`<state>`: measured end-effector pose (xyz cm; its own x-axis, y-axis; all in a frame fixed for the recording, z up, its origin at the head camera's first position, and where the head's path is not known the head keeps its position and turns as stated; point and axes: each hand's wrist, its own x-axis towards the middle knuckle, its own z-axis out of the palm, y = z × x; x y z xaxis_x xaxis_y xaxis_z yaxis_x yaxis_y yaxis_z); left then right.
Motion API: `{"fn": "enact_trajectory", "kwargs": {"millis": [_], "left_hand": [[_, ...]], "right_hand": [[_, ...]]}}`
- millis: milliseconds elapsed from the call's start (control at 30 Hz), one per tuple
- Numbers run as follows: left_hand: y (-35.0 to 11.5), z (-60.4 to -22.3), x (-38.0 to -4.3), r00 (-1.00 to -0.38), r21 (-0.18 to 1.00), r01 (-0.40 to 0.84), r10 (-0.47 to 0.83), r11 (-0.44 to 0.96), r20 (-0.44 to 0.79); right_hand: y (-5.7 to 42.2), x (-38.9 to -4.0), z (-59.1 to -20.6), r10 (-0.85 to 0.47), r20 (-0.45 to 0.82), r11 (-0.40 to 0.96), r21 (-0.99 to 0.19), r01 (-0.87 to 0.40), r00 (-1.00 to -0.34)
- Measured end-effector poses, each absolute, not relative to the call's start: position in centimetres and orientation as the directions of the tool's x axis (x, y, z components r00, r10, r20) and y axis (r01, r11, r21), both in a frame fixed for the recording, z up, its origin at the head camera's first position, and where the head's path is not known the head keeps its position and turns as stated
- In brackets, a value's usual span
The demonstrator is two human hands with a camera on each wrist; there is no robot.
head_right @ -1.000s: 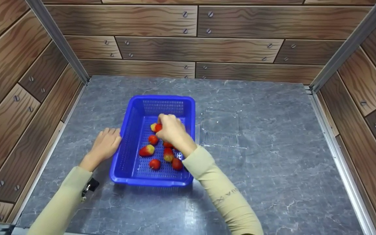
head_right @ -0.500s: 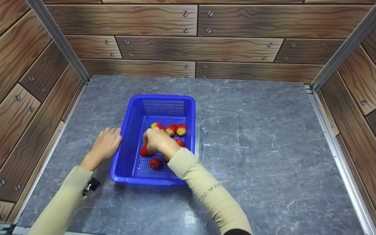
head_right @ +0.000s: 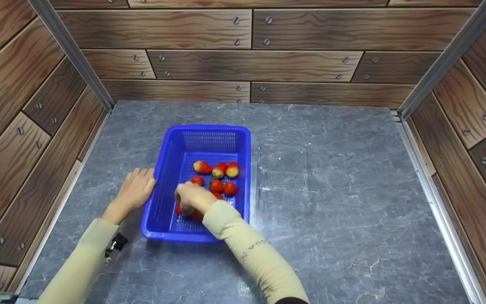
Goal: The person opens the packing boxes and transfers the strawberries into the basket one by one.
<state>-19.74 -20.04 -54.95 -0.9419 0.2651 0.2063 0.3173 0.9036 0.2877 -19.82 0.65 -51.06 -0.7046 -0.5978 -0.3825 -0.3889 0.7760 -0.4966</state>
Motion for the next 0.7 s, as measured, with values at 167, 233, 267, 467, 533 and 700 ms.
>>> {"fn": "enact_trajectory", "kwargs": {"millis": [167, 233, 267, 467, 533, 700], "left_hand": [[-20.1, -55.1, -19.8, -0.943, 0.288, 0.312, 0.258, 0.906, 0.210], [-20.1, -55.1, -19.8, -0.943, 0.285, 0.312, 0.258, 0.906, 0.212], [-20.1, -55.1, -19.8, -0.942, 0.281, 0.313, 0.259, 0.907, 0.214], [-20.2, -55.1, -19.9, -0.947, 0.293, 0.307, 0.261, 0.906, 0.186], [-20.2, -55.1, -19.9, -0.948, 0.294, 0.308, 0.264, 0.905, 0.178], [-20.1, -55.2, -19.9, -0.951, 0.294, 0.300, 0.260, 0.908, 0.169]], "right_hand": [[0.5, -19.6, -51.6, -0.567, -0.416, 0.805, -0.465, -0.369, -0.711], [0.5, -19.6, -51.9, -0.560, -0.418, 0.811, -0.453, -0.370, -0.715], [0.5, -19.6, -52.0, -0.562, -0.412, 0.812, -0.440, -0.384, -0.717], [0.5, -19.2, -52.6, -0.632, -0.321, 0.771, -0.356, -0.528, -0.706], [0.6, -19.1, -52.7, -0.647, -0.297, 0.759, -0.342, -0.554, -0.703], [0.9, -19.1, -52.7, -0.676, -0.262, 0.731, -0.356, -0.582, -0.688]]}}
